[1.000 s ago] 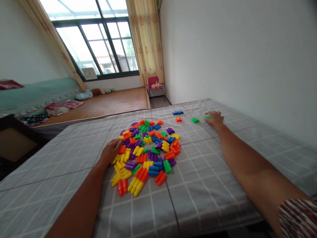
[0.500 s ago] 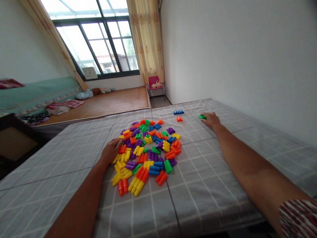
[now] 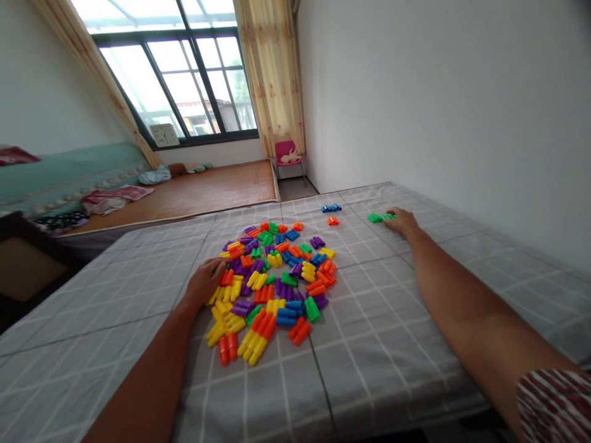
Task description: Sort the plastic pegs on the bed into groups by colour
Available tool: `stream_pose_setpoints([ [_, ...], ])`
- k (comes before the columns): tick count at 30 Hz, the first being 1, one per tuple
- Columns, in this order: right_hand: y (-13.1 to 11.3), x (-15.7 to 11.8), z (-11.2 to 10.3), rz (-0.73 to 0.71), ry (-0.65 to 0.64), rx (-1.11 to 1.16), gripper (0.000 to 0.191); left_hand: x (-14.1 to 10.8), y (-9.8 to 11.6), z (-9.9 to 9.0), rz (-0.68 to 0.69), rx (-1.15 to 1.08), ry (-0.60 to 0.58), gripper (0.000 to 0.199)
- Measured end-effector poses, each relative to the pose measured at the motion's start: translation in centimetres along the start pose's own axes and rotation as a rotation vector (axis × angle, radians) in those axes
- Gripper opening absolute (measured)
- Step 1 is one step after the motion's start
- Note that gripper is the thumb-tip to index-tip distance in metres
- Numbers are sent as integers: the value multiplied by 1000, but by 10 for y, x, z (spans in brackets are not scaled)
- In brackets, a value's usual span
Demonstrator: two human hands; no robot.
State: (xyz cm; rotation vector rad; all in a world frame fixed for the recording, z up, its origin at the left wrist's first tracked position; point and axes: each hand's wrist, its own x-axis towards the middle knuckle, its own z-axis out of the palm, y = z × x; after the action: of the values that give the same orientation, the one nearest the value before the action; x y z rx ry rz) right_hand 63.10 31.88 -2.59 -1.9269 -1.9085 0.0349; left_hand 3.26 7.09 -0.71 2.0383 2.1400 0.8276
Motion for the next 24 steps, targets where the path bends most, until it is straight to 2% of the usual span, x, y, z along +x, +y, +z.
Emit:
stream_pose_setpoints([
  [2,0,4,-9,63,-17,64,57,0,-1,0,1,-6,0,52],
  [4,2,8,-18,80,-116,184,69,0,-1,1,-2,-5,-1,52],
  [7,4,9,-27,27,-338,335,81,0,-3,2,-2,7,-4,51],
  [10,3,6,-27,-43,-423,322,85,1,-5,2,0,12,-4,51],
  [14,-5,2,-19,-97,-358,229,83,0,-4,2,-4,12,-4,51],
  [20,-30,-6,-1,-40,-78,-49,70,0,-1,1,-4,5,19,49],
  [24,-42,-14,7,-17,9,-133,55,-1,2,0,-4,-6,22,49],
])
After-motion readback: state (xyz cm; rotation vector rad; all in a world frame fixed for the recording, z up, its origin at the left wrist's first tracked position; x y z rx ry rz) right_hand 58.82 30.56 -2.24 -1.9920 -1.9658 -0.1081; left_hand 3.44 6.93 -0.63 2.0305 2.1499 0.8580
